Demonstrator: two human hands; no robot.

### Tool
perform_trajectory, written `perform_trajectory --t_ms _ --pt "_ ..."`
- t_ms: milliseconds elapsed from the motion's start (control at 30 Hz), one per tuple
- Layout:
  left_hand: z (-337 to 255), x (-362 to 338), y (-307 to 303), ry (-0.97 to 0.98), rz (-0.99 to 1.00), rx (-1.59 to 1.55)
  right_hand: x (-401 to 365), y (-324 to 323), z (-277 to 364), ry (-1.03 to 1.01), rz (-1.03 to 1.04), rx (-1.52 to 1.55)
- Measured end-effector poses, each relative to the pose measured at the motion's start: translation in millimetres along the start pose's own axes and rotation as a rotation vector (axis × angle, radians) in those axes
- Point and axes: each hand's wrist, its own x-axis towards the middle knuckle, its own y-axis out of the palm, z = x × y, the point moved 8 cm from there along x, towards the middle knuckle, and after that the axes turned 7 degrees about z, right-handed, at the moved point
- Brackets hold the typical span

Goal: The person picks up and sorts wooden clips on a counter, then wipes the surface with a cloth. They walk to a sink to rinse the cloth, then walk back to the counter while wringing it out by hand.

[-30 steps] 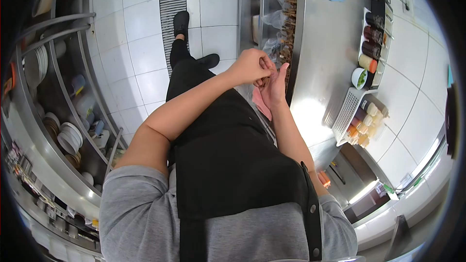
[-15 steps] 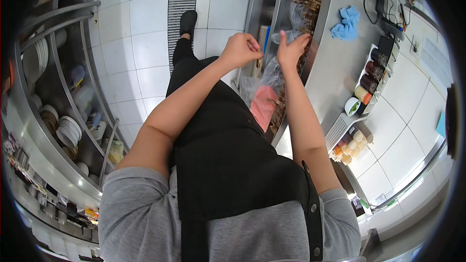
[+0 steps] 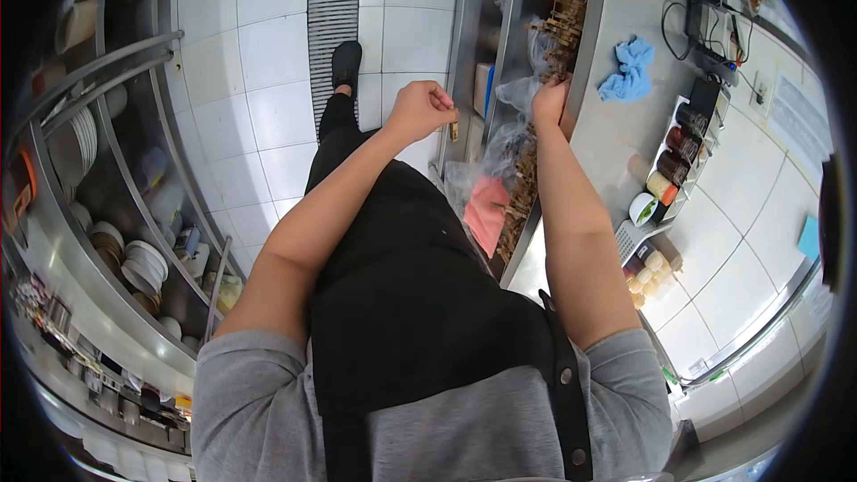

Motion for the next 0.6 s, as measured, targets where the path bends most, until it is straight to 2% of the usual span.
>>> perform_trajectory --t_ms 233,333,467,533,600 --pt "-6 15 -5 -0.004 0.03 0.031 2 -1 0 0.002 -0.139 0.117" --pt "-9 23 5 -0.006 0.064 0.052 -14 -2 -6 0.17 0.111 0.266" --pt "-43 48 25 0.075 0.01 0.136 -18 -2 -9 0.152 0.117 0.33" --pt "-36 79 50 0.076 -0.012 -0.166 -21 7 -17 0.177 0.13 0.417" --pt "-44 103 73 0.042 -0.018 -0.5 -31 -12 1 0.157 0.133 0.378"
